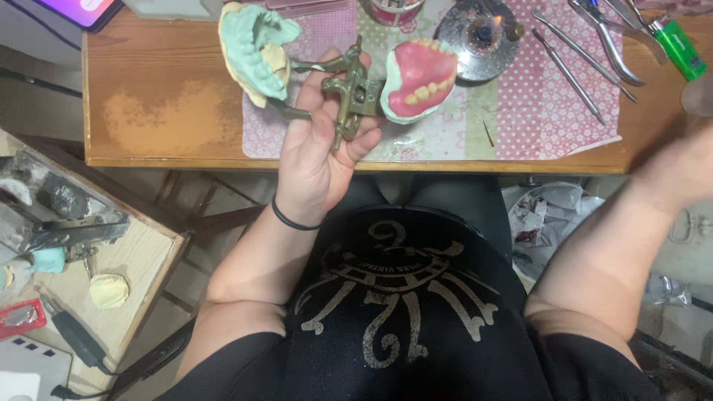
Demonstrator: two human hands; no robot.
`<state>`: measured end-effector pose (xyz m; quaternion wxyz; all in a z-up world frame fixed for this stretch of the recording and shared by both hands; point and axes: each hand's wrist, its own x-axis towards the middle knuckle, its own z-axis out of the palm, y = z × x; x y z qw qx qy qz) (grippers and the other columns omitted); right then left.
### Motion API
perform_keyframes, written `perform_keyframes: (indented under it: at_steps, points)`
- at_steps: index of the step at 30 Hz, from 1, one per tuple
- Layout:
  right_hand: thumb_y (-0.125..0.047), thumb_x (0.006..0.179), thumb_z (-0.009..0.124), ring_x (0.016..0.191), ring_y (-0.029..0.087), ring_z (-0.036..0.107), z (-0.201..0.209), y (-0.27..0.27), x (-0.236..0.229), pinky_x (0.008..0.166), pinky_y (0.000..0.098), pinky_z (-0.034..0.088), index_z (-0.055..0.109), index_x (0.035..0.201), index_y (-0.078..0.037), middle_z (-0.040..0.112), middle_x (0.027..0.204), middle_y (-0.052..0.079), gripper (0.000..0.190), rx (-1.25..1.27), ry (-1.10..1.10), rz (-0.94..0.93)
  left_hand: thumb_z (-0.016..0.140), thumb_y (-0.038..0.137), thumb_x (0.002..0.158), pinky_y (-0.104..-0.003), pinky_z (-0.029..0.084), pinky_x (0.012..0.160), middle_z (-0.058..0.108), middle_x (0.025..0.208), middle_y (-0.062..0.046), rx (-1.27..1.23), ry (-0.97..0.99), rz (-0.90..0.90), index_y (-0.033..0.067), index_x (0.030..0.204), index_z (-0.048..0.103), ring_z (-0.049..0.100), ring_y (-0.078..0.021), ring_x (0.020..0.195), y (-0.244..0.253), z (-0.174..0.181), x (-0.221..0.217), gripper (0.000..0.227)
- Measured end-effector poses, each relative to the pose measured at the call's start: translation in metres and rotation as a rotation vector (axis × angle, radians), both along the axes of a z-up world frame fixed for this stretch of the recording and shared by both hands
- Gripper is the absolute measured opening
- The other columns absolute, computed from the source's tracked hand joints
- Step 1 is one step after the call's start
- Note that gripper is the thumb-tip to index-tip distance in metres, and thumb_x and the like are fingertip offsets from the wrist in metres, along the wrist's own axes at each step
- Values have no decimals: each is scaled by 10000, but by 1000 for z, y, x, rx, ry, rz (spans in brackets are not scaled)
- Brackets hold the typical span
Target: The person works on a dental mold, using a metal tool to scrape and shape the material. They then apply a pink liquid from a bottle onto the mold and continue to refine the surface with the tool.
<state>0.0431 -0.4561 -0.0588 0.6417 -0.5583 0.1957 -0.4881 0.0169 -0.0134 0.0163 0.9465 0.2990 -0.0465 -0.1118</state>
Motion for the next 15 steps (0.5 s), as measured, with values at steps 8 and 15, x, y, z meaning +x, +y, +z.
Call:
perform_keyframes:
  at_steps: [8, 15]
  points:
    - [-210, 785, 748, 1019, 125, 693, 28, -15, -5, 911, 333, 624, 634, 1055, -224, 648, 1073, -47, 294, 95, 374, 372, 635, 305, 1022, -412, 687, 882, 441, 1612, -269, -212, 52, 48, 33, 1613, 301, 754, -391, 1037, -2, -12, 4, 732]
    - [-342, 955, 808, 1069, 146, 773, -16, -53, -30, 964, 351, 696, 816, 1173, -120, 792, 1151, 2, 311, -354, 452, 193, 644, 342, 999, -369, 694, 804, 397, 1657, -263, -179, 83, 82, 42, 1582, 336, 758, -388, 1007, -2, -6, 4, 724]
